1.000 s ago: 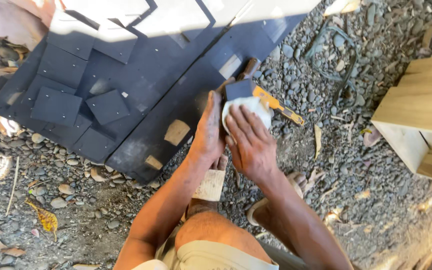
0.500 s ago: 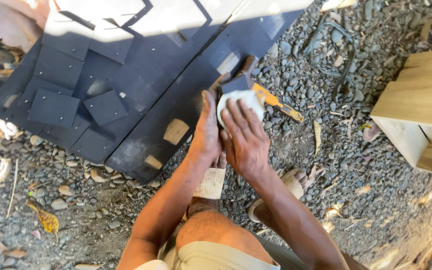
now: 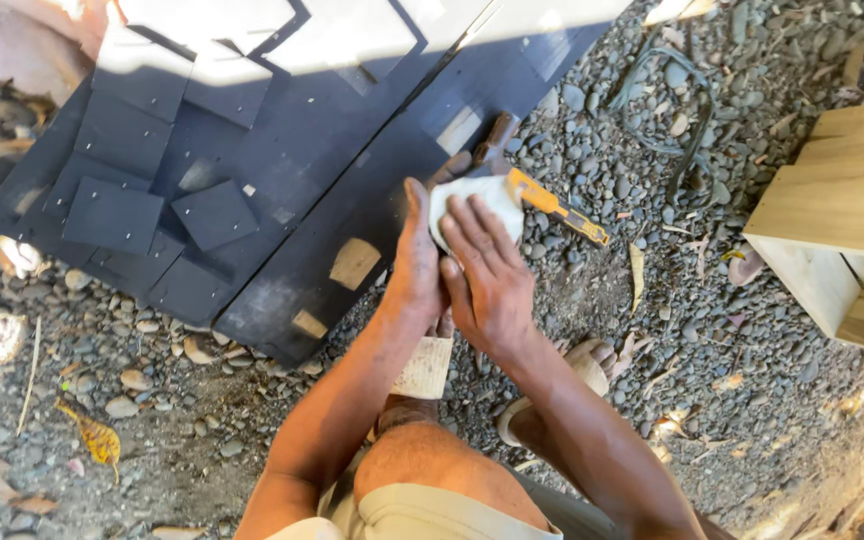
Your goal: The person hammers nails into small black square tiles arranged on a larger black board. They then pick up a tile and rub its surface with a pink abrasive pad, repeating the rubbing action on several tiles.
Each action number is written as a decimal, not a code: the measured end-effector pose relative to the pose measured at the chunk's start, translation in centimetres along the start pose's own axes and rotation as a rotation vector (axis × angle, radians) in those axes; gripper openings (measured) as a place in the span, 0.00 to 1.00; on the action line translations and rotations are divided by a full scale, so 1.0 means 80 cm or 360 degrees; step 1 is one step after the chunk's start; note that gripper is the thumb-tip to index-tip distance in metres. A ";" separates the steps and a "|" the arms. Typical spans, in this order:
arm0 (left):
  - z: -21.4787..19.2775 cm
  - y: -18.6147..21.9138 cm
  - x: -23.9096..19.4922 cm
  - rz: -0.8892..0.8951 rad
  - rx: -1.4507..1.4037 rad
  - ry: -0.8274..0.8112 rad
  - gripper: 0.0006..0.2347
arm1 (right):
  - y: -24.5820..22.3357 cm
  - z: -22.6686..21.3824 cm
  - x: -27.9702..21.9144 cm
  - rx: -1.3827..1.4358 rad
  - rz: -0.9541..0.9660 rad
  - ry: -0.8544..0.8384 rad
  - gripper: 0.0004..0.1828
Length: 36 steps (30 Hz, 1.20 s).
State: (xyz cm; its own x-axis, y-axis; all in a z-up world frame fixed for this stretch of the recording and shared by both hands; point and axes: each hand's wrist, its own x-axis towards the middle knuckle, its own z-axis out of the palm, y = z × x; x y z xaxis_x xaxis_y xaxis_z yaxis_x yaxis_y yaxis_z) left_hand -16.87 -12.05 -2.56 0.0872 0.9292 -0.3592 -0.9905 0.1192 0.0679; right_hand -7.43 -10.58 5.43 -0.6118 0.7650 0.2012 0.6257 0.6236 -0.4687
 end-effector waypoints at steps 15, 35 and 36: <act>0.010 0.015 -0.002 0.0331 0.0161 0.0118 0.32 | -0.033 -0.020 0.010 0.0561 0.0287 -0.0138 0.16; -0.014 0.106 0.041 0.1327 0.1704 0.0329 0.11 | 0.075 -0.006 -0.080 0.1984 0.1625 0.0300 0.17; -0.009 0.115 0.047 0.1375 0.1768 0.0341 0.11 | 0.086 -0.005 -0.083 0.2059 0.1651 0.0416 0.15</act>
State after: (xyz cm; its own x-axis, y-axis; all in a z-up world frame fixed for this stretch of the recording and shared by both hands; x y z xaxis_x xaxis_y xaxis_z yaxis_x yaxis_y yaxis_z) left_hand -25.71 -7.70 -3.98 -0.6088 0.7920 0.0458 -0.1179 -0.1474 0.9820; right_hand 1.15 -11.33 1.16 -0.0492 0.8268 -0.5603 -0.1787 -0.5592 -0.8095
